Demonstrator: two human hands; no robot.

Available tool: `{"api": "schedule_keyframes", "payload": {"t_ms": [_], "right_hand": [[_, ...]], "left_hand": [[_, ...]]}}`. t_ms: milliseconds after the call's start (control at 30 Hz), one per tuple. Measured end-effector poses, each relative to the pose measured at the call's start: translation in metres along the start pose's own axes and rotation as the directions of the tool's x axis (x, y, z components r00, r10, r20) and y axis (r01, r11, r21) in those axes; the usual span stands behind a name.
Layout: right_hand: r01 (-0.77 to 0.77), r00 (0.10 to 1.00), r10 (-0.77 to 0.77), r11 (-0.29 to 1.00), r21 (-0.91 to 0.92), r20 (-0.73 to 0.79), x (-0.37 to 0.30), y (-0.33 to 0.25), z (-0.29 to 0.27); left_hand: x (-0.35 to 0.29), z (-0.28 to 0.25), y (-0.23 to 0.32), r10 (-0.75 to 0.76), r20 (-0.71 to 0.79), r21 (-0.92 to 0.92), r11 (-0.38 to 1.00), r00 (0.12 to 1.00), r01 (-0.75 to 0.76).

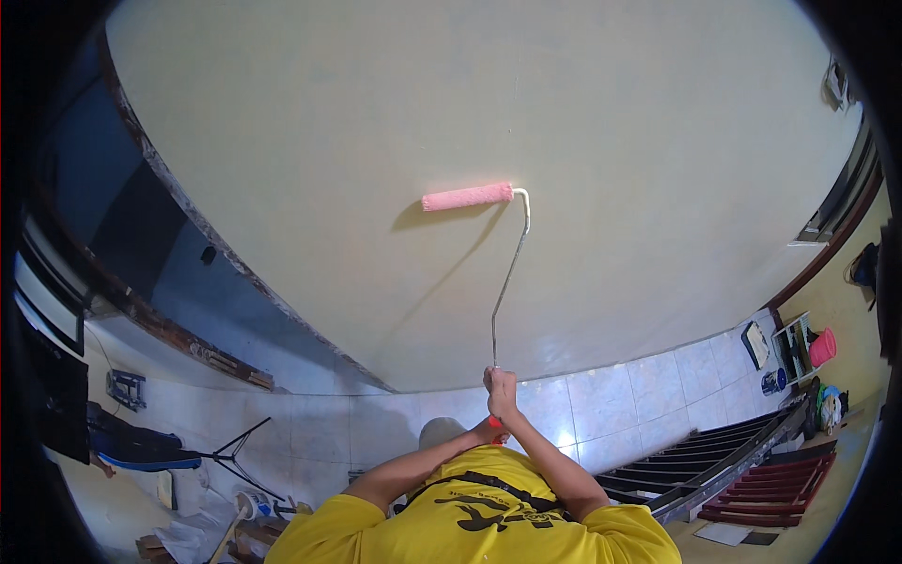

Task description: The person paints a wall using a paint roller.

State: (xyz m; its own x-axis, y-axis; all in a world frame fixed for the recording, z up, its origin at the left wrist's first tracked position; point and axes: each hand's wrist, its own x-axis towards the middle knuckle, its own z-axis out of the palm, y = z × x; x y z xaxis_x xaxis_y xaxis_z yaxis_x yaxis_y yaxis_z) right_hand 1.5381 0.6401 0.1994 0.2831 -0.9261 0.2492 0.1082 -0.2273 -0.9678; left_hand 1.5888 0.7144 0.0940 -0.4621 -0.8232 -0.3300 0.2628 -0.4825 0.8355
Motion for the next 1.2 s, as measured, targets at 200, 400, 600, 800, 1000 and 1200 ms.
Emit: {"api": "schedule_keyframes", "payload": {"t_ms": [200,400,600,800,1000,1200], "right_hand": [[-0.005,0.992,0.023,0.99,0.144,-0.123,-0.002,0.003,-0.017],[-0.034,0.994,0.054,0.977,0.211,-0.09,-0.001,0.004,-0.027],[-0.003,0.996,0.014,0.992,0.129,-0.09,0.003,0.009,-0.028],[0.042,0.995,-0.025,0.983,0.177,-0.098,0.007,0.007,-0.019],[0.051,0.997,-0.044,0.993,0.102,-0.069,0.006,0.013,-0.02],[0.134,0.984,-0.147,0.982,-0.13,-0.097,0.073,-0.058,-0.018]], "left_hand": [[0.012,-0.002,-0.012,-0.152,0.026,-0.075,0.985,0.988,0.153],[0.024,-0.004,-0.024,-0.032,0.082,0.015,0.999,0.996,0.03],[0.025,-0.005,-0.005,-0.199,0.061,0.085,0.977,0.978,0.193],[0.022,-0.011,-0.002,-0.163,0.034,0.066,0.985,0.986,0.16],[0.022,-0.007,0.015,-0.222,0.066,0.169,0.963,0.973,0.208],[0.04,-0.007,0.085,0.086,0.026,0.179,0.98,0.996,-0.09]]}}
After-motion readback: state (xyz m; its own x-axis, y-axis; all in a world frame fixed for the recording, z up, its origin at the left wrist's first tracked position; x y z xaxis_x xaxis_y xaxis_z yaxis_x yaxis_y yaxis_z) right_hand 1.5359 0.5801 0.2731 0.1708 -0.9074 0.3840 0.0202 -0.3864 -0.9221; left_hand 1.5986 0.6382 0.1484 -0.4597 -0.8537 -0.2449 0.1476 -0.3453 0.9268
